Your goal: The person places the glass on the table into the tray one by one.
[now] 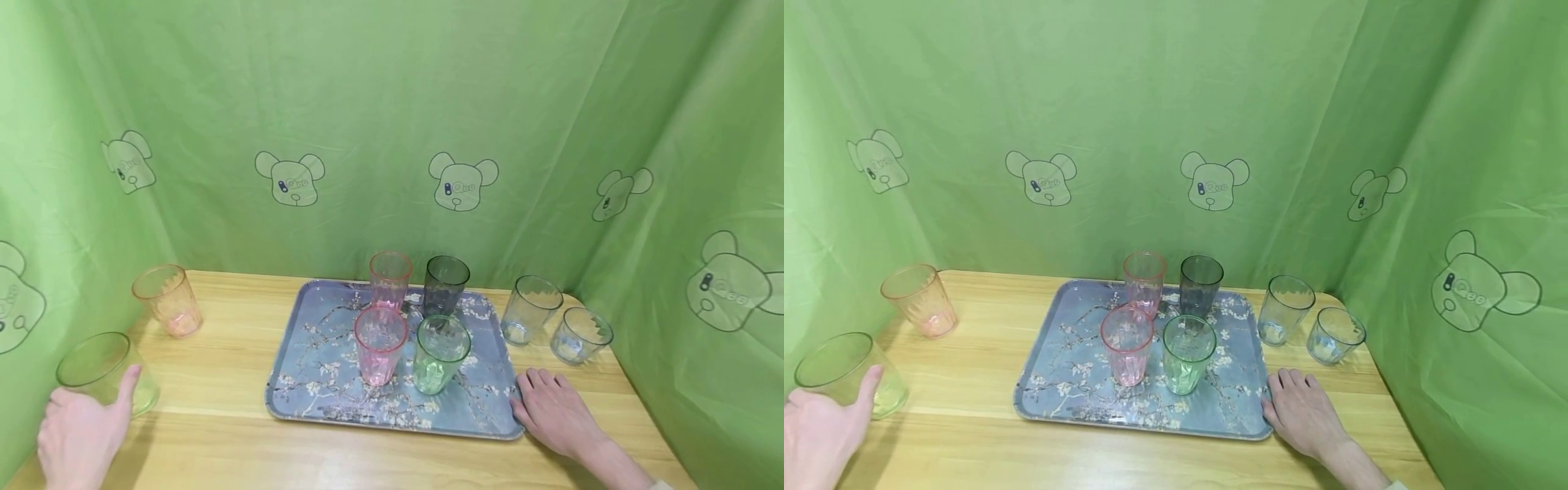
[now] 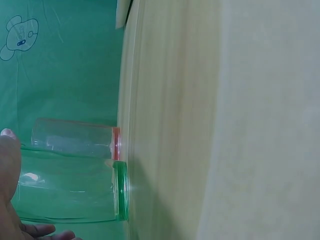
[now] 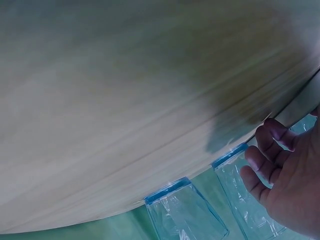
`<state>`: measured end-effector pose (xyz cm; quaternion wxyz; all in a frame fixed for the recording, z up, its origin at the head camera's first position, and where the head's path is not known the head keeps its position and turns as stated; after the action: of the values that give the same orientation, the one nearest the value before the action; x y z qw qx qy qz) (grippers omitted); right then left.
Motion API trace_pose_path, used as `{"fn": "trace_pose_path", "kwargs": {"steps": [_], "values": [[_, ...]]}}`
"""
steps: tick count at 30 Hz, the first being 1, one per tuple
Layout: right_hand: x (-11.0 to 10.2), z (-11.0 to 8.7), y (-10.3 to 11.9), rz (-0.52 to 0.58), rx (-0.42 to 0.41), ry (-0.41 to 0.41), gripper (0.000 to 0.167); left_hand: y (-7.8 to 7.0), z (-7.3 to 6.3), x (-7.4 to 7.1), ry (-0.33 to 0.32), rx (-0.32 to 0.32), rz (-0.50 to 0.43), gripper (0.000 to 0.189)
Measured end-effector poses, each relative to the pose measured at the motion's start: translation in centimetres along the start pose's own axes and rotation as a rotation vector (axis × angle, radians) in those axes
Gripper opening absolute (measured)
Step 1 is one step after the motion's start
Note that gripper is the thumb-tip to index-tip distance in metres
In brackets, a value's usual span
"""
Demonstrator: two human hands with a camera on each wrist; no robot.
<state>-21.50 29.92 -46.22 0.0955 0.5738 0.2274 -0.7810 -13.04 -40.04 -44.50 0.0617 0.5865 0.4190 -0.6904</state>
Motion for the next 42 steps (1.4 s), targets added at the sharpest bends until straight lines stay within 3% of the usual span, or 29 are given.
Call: {"fn": "trace_pose_path", "kwargs": {"steps": [7,20,29,42], "values": [[-0.2,0.0,0.0,0.0,0.0,-0.005,0.026,-0.1,0.1,0.1,0.012,0.01,0.005,0.115],[-0.2,0.0,0.1,-0.003,0.005,0.006,0.026,-0.3,-0.3,-0.3,-0.029,0.032,0.017,0.112],[-0.1,0.0,0.1,-0.006,0.005,0.004,0.026,-0.5,-0.3,-0.2,0.017,0.035,0.016,0.111],[0.1,0.0,0.0,-0.008,0.005,0.006,0.026,-2.2,-0.6,-0.1,0.038,0.12,0.078,0.095]]}}
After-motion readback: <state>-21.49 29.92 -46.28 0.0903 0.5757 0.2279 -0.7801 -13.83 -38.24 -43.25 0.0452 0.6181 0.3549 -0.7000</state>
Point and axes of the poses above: each hand's wrist, its own z-axis towards the middle knuckle, its own x-axis out of the palm, y = z × x, the point moved 10 cm from there along z, towards the middle knuckle, and after that the axes turned 1 degree about -z, right-handed, at the moved point
